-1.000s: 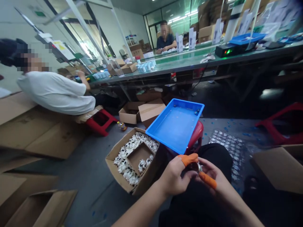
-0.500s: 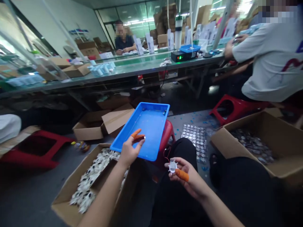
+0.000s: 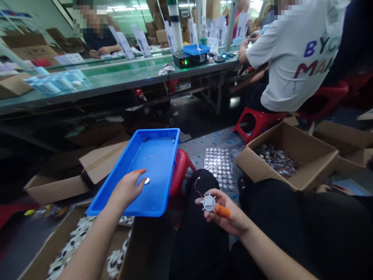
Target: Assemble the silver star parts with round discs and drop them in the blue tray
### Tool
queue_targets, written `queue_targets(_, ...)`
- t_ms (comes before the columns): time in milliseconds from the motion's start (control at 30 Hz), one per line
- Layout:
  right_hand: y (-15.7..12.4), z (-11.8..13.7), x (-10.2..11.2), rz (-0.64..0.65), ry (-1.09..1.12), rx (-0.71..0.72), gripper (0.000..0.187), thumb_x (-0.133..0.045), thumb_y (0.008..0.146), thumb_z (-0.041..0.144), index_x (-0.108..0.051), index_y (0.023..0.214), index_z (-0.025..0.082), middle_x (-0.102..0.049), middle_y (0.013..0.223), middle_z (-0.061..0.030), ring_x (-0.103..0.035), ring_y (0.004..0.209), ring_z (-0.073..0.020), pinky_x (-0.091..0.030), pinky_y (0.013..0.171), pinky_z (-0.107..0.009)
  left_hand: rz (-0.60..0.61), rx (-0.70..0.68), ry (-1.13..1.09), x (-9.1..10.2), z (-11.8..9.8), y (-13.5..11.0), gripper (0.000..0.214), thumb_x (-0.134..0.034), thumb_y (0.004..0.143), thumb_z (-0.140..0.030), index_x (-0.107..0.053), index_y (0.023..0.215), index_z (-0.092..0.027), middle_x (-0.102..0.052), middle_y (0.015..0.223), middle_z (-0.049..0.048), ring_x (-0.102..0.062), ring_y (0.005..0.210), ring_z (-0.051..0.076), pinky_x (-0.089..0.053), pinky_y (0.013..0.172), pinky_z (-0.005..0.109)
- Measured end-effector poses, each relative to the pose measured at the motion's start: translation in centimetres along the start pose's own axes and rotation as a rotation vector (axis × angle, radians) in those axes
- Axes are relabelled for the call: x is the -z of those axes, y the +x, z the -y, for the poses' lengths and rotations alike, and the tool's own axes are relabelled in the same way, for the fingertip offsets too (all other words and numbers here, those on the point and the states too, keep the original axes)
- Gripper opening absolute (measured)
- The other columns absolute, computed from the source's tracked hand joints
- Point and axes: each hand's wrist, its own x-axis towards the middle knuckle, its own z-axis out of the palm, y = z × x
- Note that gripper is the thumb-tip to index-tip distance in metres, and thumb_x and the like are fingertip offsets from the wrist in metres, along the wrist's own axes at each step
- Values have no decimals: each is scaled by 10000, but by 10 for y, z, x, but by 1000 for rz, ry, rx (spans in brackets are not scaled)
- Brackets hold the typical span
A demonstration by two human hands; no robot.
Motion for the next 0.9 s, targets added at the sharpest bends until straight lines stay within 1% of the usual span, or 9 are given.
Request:
queue_targets(100,2,5,-2,31,55,-10,496,-913,694,293,-619,1084,207,-742,1129,-120,-718,741,-116,-557,682,-209,-183,-69,-63,24,-44,-21,439,-525,918,-510,-681,1195,-208,-714,1184,104,-663,1101,320,-484,1012,438)
queue_targets(133,1,6,-4,28,83,-22,492,-910,700,300,-621,1088,211,-742,1129,-110,-713,737,-104,-554,683,-196,-217,-86,-107,32,-61,-29,397,-551,921,-499,-693,1174,-229,-725,1157,76,-676,1073,295,-497,993,402)
queue_targets(233,1,7,-11,22,157,-48,492,-894,724,340,-628,1119,219,-738,1142,-95,-702,756,-82,-546,699,-168,-223,-89,-241,49,-107,-56,290,-605,926,-451,-717,1126,-272,-731,1138,20,-686,1058,238,-507,975,333)
queue_targets(300,0,7,-16,24,148,-34,493,-894,724,342,-632,1124,220,-740,1137,-93,-699,756,-84,-546,696,-168,-202,-88,-308,53,-130,-72,249,-631,923,-422,-725,1108,-285,-738,1113,4,-691,1043,217,-520,949,307)
queue_targets(367,1,6,-22,10,62,16,483,-905,707,308,-639,1099,215,-744,1123,-95,-706,747,-101,-550,674,-184,-178,-106,-362,52,-148,-87,215,-648,920,-393,-731,1088,-288,-745,1080,-1,-700,1008,201,-536,911,290)
queue_targets(467,-1,7,-28,-2,-152,175,458,-918,677,251,-659,1052,205,-741,1135,-100,-728,774,-145,-577,705,-250,-133,-108,-442,48,-171,-105,185,-655,923,-360,-737,1073,-288,-747,1066,-1,-704,980,188,-549,893,281)
queue_targets(600,-10,13,-35,-18,-448,352,433,-889,709,203,-698,1098,204,-718,1189,-104,-726,889,-186,-591,850,-347,-90,-24,-556,42,-194,-121,187,-666,916,-356,-737,1078,-292,-741,1073,2,-702,978,185,-560,883,282)
queue_targets(767,-25,19,-42,-51,-702,569,485,-880,709,169,-701,1153,245,-701,1236,-92,-716,923,-191,-599,872,-355,-72,14,-653,39,-212,-127,194,-683,901,-373,-744,1059,-279,-738,1040,13,-696,955,193,-566,857,291)
queue_targets(900,-31,21,-46,-60,-837,661,452,-858,740,187,-697,1158,246,-699,1247,-97,-716,945,-201,-610,861,-360,-89,17,-669,45,-223,-128,187,-695,893,-375,-742,1043,-275,-732,998,8,-692,916,182,-557,816,273)
